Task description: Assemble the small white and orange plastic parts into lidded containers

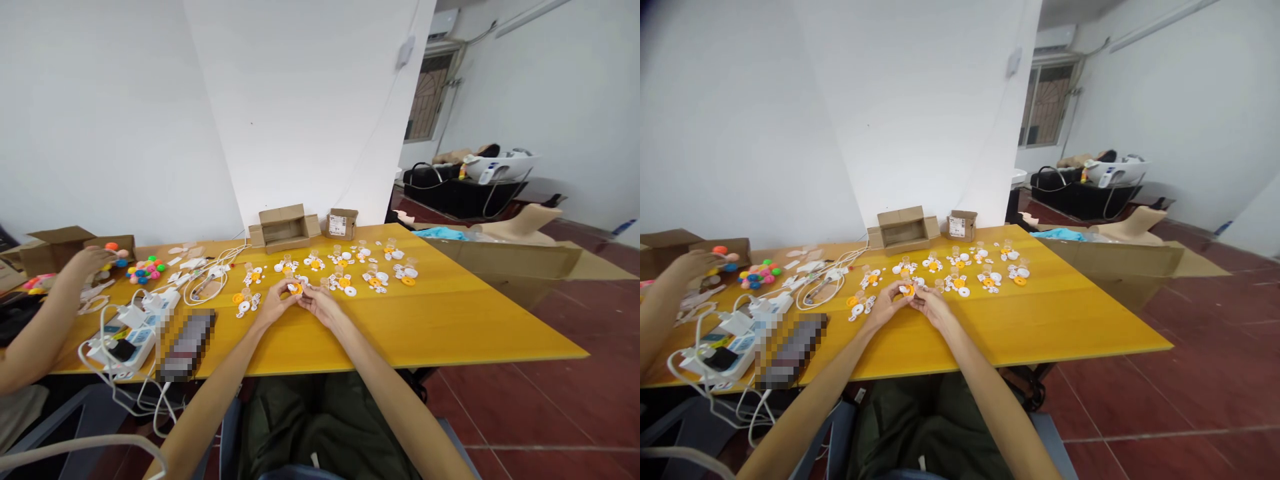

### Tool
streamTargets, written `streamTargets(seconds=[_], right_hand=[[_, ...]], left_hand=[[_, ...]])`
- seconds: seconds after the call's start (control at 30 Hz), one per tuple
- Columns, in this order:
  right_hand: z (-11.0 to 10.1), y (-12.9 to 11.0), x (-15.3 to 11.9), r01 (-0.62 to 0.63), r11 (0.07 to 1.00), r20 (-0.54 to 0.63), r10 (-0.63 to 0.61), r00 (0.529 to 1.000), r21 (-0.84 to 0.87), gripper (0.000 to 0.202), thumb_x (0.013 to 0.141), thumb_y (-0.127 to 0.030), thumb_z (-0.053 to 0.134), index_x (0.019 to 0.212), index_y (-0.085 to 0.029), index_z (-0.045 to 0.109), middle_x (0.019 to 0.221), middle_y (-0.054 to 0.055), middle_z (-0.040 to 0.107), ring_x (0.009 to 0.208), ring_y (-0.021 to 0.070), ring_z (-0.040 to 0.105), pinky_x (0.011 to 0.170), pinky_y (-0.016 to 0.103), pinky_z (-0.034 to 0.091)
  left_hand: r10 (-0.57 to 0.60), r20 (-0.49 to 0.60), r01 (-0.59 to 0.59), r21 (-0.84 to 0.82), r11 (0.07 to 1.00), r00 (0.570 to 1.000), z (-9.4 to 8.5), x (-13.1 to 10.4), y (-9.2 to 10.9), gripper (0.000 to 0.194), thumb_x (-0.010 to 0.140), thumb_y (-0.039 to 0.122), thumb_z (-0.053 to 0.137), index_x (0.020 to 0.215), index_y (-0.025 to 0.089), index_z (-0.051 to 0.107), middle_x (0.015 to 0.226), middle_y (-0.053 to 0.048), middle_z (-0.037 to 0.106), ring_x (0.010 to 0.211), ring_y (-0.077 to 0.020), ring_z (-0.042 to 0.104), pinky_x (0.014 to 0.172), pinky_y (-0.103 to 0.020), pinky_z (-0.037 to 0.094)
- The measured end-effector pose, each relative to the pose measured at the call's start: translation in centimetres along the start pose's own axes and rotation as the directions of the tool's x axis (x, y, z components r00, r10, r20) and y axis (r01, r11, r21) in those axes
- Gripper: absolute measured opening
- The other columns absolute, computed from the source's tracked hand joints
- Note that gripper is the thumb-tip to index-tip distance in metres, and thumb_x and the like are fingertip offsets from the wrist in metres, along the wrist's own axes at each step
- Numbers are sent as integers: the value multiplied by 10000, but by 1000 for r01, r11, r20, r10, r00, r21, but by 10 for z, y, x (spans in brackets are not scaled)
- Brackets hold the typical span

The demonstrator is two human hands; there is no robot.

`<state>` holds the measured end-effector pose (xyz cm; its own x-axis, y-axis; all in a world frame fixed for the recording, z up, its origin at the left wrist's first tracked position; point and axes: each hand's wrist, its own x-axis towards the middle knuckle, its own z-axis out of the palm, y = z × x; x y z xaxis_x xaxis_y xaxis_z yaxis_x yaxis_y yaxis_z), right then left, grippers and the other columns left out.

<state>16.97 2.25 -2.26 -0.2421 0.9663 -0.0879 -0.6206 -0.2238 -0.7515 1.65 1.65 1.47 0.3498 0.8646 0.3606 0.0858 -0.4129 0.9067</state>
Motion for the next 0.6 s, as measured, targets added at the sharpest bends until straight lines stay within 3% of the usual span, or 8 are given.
streamTargets(seconds=[0.13, 0.27, 0.6], right_hand=[[3, -2, -1, 6, 1000, -5, -6, 1000, 6, 82, 781, -190, 787, 783, -190, 705, 766, 30, 749, 650, 127, 672, 702, 255, 579], [5, -4, -2, -17, 1000, -15, 17, 1000, 5, 103, 782, -140, 774, 740, -188, 693, 725, 28, 739, 640, 121, 674, 709, 251, 578], [3, -5, -2, -14, 1000, -12, 14, 1000, 9, 99, 764, -134, 782, 774, -188, 699, 757, 33, 751, 660, 132, 686, 723, 267, 589]], left_hand=[[-3, -81, 0, -28, 1000, 997, 4, 0, 0, 435, 661, 374, 870, 1003, 196, 669, 1115, -93, 756, 1074, -250, 703, 977, -390, 531], [-2, -126, 1, -10, 1000, 992, 5, 1, 1, 356, 676, 395, 855, 893, 187, 664, 1007, -90, 776, 1005, -253, 725, 908, -384, 556], [53, -48, -52, 16, 998, 997, 2, -1, 5, 315, 745, 384, 799, 972, 188, 702, 1106, -116, 765, 1099, -263, 700, 970, -401, 532]])
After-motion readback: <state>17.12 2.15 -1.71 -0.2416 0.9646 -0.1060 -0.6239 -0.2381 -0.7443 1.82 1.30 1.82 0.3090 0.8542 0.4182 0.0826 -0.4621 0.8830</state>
